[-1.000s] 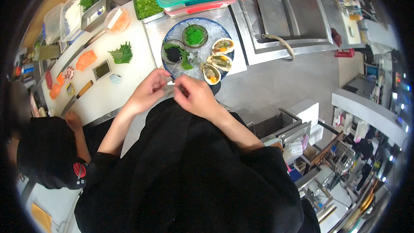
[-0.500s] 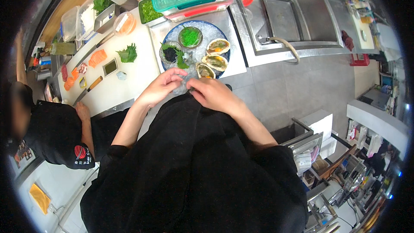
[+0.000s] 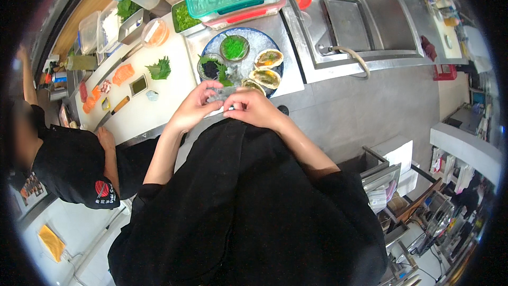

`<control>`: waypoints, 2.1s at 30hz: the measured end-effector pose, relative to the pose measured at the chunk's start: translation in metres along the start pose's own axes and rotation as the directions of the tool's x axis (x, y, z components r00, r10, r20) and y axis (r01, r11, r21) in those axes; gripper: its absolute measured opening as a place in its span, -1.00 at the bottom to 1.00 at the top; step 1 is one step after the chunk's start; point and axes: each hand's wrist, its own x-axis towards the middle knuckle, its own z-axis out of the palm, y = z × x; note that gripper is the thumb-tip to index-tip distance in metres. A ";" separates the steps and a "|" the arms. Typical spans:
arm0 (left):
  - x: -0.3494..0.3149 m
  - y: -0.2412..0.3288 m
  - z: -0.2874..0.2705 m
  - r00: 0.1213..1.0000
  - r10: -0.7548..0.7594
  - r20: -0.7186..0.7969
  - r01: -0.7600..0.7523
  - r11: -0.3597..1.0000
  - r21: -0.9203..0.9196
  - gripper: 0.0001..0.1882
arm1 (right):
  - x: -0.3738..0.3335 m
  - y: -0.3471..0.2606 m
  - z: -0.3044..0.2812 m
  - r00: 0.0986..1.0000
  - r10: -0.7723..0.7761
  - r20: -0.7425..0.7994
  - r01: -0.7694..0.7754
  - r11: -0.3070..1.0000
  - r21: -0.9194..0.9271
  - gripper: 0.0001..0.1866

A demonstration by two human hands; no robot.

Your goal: The person assembles a sushi dish by placing small yellow spheres into oyster shells on a bed of ice, then adds green garnish and a shiso leaf. The person handles containers of ingredients and a plate, and places the finished plate on the counter.

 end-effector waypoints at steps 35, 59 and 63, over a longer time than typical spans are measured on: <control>0.027 0.001 -0.054 0.666 0.742 -0.075 -0.486 0.508 0.711 -0.82 | 0.034 -0.002 0.084 0.697 0.145 -0.702 -0.582 0.686 -0.437 -0.80; -0.062 -0.134 -0.167 0.760 -0.059 -0.647 -0.156 0.950 -0.270 -0.70 | 0.197 0.041 0.200 0.981 0.193 0.005 -0.194 0.981 0.017 -0.85; -0.071 -0.089 -0.157 0.908 -0.065 -0.413 -0.133 0.892 -0.431 -0.71 | 0.166 0.001 0.156 0.996 0.009 -0.087 -0.009 1.000 0.000 -0.87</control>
